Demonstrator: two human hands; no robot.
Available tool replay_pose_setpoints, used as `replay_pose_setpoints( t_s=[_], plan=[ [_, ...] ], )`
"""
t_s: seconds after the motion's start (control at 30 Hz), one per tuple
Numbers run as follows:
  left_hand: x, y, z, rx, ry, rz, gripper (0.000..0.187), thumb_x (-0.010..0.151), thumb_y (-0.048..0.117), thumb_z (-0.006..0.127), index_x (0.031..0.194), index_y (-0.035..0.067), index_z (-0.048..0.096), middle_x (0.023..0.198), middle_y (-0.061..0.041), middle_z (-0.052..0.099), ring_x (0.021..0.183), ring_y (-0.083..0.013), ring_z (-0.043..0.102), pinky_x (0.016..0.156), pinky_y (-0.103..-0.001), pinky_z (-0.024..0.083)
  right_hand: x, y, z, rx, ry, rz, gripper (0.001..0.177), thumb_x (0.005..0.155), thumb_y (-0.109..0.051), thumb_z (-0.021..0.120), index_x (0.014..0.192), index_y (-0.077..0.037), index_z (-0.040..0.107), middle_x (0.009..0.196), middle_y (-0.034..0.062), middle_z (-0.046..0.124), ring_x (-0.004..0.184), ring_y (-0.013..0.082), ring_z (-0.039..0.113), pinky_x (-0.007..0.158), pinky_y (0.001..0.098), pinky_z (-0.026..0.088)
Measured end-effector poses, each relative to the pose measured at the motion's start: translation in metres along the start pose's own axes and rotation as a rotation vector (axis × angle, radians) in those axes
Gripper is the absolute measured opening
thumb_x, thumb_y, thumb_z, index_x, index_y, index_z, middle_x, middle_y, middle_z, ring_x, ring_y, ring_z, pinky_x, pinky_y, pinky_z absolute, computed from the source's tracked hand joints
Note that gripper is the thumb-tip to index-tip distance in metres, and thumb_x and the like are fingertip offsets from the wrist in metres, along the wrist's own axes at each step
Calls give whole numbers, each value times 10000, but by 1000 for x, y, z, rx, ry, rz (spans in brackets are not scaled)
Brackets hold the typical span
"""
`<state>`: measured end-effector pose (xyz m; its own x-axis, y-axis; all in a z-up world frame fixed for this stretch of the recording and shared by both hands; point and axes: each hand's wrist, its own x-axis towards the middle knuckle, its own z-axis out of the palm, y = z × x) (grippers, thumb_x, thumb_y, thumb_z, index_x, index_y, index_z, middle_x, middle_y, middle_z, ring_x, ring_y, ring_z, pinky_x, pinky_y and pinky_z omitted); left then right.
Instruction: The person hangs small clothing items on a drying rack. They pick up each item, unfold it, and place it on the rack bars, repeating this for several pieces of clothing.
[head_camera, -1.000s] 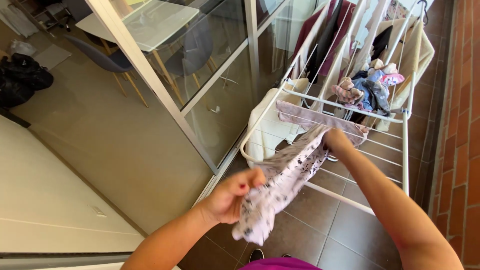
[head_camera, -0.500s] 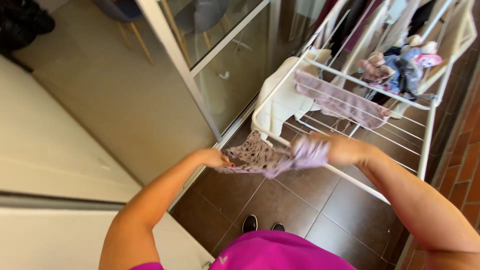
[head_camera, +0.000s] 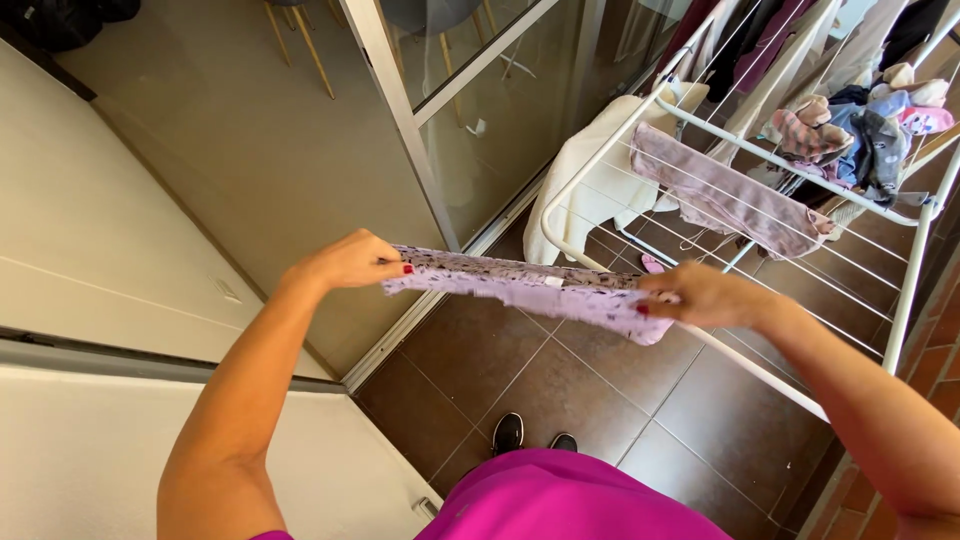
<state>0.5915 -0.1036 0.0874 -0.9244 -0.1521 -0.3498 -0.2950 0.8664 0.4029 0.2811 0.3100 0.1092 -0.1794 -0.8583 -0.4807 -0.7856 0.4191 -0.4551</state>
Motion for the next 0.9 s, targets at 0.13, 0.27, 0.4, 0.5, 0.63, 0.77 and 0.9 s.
replay_pose_setpoints(
  t_s=[0.13, 0.27, 0.4, 0.5, 0.63, 0.77, 0.9],
  plan=[
    [-14, 0, -25, -258, 329, 167, 232, 950, 180, 709, 740, 82, 726, 638, 57, 641, 644, -38, 483, 597, -234, 378, 6, 63, -19, 341, 159, -201, 223, 889, -224, 674, 1030, -112, 806, 934, 65, 877, 861, 206, 860, 783, 387, 709],
    [-19, 4, -46, -402, 413, 200, 397, 982, 305, 696, 661, 94, 596, 622, 65, 488, 630, -57, 390, 586, -235, 315, -4, 64, -34, 602, 274, -413, 171, 931, -111, 676, 802, -43, 764, 662, 16, 683, 583, 114, 577, 558, 272, 453],
    [16, 15, -45, -395, 394, 295, 253, 941, 184, 728, 787, 118, 538, 762, -23, 519, 786, -183, 484, 748, -343, 368, 8, 22, -35, 760, 333, -649, 209, 974, -138, 635, 804, -43, 711, 668, 71, 696, 655, 172, 640, 711, 352, 516],
    [68, 66, -10, -668, 374, 492, 234, 923, 270, 766, 1076, 100, 717, 1007, -59, 746, 1006, -181, 689, 944, -352, 514, 33, -48, -32, 604, 319, -572, 183, 956, -140, 675, 860, -11, 761, 626, 67, 614, 594, 149, 547, 586, 316, 467],
    [113, 145, 42, -1163, 63, 499, 455, 1011, 477, 631, 1256, 94, 607, 1012, 5, 650, 923, -73, 602, 817, -234, 531, 69, -97, -32, 552, 213, -468, 215, 1024, -188, 642, 875, -59, 729, 585, -14, 571, 580, 87, 488, 552, 232, 408],
    [117, 153, 23, -1149, -97, 417, 325, 961, 331, 761, 1145, 91, 644, 842, 11, 697, 757, -54, 649, 710, -187, 530, 52, -72, -44, 642, 124, -384, 159, 999, -188, 668, 923, -69, 742, 678, -53, 597, 628, 84, 510, 596, 222, 433],
    [101, 147, -13, -842, -70, 473, 142, 954, 241, 760, 921, 105, 734, 721, 30, 684, 698, -34, 548, 647, -191, 469, 30, -23, -46, 610, 135, -241, 206, 974, -186, 675, 893, -39, 794, 642, 9, 629, 631, 117, 523, 578, 288, 476]
  ],
)
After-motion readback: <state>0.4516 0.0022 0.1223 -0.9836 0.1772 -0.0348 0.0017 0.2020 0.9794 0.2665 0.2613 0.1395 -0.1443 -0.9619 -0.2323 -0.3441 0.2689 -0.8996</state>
